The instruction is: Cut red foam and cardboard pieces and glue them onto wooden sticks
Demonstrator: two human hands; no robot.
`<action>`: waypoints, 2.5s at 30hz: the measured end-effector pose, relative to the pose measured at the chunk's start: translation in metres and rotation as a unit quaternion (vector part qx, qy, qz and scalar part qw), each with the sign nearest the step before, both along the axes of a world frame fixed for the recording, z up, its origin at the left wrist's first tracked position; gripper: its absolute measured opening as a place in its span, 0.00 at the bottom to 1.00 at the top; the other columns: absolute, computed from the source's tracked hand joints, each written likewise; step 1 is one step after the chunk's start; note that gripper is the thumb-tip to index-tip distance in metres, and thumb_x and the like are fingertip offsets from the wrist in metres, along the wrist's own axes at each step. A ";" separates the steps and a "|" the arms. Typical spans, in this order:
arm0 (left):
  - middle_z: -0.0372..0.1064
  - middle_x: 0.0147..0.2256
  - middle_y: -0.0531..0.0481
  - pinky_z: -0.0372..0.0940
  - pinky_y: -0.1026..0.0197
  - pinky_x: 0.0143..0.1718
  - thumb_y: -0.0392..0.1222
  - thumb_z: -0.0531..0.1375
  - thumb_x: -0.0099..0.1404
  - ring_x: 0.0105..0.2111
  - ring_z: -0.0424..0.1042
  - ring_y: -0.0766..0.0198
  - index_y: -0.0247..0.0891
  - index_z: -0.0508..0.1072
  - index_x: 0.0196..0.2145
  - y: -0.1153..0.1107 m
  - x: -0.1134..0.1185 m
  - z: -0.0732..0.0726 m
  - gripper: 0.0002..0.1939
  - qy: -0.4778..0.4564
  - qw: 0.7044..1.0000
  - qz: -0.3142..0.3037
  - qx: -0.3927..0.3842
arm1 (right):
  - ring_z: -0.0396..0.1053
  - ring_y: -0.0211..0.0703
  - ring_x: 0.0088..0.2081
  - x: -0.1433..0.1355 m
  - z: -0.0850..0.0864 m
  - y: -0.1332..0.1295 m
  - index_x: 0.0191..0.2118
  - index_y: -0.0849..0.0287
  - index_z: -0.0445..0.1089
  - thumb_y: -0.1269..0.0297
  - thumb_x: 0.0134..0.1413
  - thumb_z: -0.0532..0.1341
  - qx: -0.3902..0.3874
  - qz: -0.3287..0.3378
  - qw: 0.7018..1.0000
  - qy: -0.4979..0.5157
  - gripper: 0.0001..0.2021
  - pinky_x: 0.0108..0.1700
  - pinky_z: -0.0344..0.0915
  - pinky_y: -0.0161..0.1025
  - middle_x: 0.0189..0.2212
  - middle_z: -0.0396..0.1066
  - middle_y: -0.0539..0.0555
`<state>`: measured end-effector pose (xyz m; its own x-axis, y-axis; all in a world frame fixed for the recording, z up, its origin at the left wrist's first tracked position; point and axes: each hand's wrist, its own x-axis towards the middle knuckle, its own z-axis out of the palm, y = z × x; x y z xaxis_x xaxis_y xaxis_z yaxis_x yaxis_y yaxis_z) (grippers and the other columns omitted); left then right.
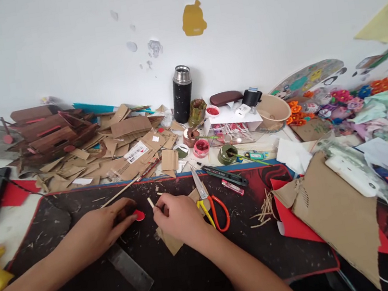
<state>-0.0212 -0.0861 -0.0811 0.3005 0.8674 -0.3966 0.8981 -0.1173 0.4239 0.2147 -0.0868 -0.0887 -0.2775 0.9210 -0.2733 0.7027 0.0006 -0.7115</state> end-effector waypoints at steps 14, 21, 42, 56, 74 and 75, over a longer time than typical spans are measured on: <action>0.84 0.44 0.48 0.68 0.54 0.43 0.53 0.54 0.74 0.42 0.81 0.50 0.45 0.78 0.47 0.006 -0.005 0.011 0.16 -0.121 0.992 -0.024 -0.005 | 0.66 0.37 0.26 -0.018 -0.013 -0.013 0.37 0.56 0.75 0.62 0.66 0.64 0.002 -0.005 0.988 0.155 0.06 0.31 0.56 0.34 0.25 0.71 0.45; 0.78 0.48 0.46 0.71 0.54 0.47 0.38 0.60 0.69 0.47 0.80 0.51 0.46 0.78 0.49 -0.003 -0.006 -0.007 0.13 -0.081 0.983 -0.153 0.054 | 0.69 0.39 0.27 -0.011 0.002 -0.010 0.39 0.56 0.77 0.62 0.70 0.63 0.017 0.016 0.999 0.028 0.07 0.31 0.55 0.35 0.26 0.75 0.47; 0.79 0.48 0.44 0.71 0.52 0.47 0.47 0.58 0.72 0.47 0.80 0.49 0.43 0.76 0.46 -0.003 -0.020 -0.004 0.10 -0.098 0.987 -0.085 0.094 | 0.78 0.43 0.33 -0.011 0.005 -0.017 0.50 0.54 0.79 0.57 0.73 0.65 0.051 0.096 0.992 -0.060 0.09 0.36 0.58 0.36 0.32 0.81 0.49; 0.79 0.48 0.43 0.73 0.51 0.49 0.46 0.57 0.72 0.46 0.80 0.49 0.44 0.78 0.47 -0.006 -0.024 -0.009 0.12 -0.112 0.983 -0.105 0.105 | 0.83 0.55 0.43 -0.026 0.011 -0.015 0.57 0.55 0.70 0.56 0.77 0.60 0.094 0.220 0.948 -0.209 0.12 0.40 0.68 0.42 0.43 0.85 0.57; 0.78 0.46 0.43 0.73 0.52 0.46 0.44 0.58 0.72 0.45 0.80 0.49 0.44 0.78 0.48 -0.009 -0.020 -0.016 0.12 -0.088 0.983 -0.104 0.123 | 0.82 0.47 0.43 -0.020 0.002 0.004 0.51 0.53 0.79 0.61 0.75 0.61 0.096 0.109 0.985 -0.093 0.09 0.43 0.64 0.38 0.43 0.85 0.54; 0.78 0.46 0.43 0.73 0.52 0.47 0.45 0.57 0.73 0.46 0.80 0.49 0.44 0.78 0.48 -0.009 -0.021 -0.015 0.12 -0.086 0.983 -0.105 0.126 | 0.81 0.47 0.42 -0.015 0.002 0.003 0.51 0.53 0.79 0.61 0.75 0.62 0.093 0.083 0.989 -0.078 0.09 0.42 0.64 0.37 0.41 0.85 0.53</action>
